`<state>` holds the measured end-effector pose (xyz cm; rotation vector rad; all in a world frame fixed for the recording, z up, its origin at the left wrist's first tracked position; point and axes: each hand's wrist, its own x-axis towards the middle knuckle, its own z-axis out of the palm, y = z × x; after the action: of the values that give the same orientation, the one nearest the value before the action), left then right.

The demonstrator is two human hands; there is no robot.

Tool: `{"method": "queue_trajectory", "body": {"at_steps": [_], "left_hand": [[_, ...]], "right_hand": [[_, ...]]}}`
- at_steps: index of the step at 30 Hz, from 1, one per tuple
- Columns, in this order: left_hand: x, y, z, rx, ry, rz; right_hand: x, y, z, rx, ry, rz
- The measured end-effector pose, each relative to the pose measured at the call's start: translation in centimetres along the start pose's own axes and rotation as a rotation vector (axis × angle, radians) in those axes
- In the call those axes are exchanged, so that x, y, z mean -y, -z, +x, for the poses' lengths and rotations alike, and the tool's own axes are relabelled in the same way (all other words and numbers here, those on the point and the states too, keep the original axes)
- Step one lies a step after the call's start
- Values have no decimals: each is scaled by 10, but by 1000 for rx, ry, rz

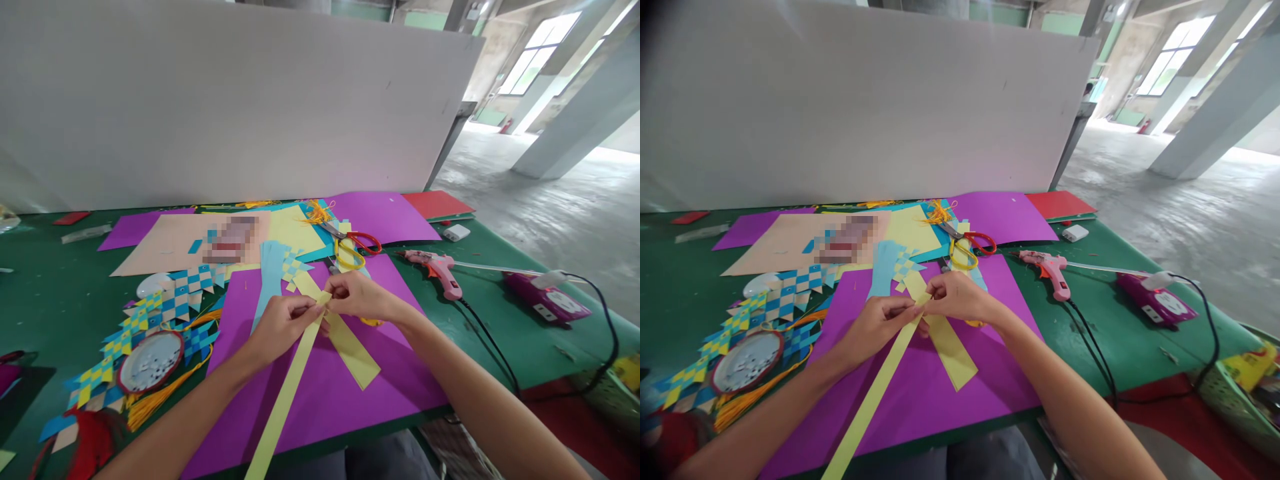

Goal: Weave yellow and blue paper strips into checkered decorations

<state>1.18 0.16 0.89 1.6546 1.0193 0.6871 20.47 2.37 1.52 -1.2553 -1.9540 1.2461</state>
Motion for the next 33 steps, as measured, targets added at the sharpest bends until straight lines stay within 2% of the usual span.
{"method": "queue_trajectory", "body": {"at_steps": [3, 8, 10, 14, 16, 26, 31, 33], "left_hand": [[3, -1, 0, 50, 43, -67], [7, -3, 0, 100, 112, -141], [7, -2, 1, 90, 112, -148], [6, -2, 2, 84, 93, -152], [6, -2, 2, 85, 87, -146], [1, -2, 1, 82, 81, -186], [5, -3, 1, 71, 103, -200], [3, -3, 1, 46, 100, -188]], "right_hand": [[-1, 5, 1, -53, 9, -39], [-4, 24, 0, -115, 13, 43], [-4, 27, -2, -69, -7, 89], [-2, 19, -3, 131, -26, 75], [-1, 13, -3, 146, -19, 52], [2, 9, -1, 24, 49, -32], [-4, 21, -1, -74, 66, 90], [-5, 23, -1, -44, 49, 154]]}}
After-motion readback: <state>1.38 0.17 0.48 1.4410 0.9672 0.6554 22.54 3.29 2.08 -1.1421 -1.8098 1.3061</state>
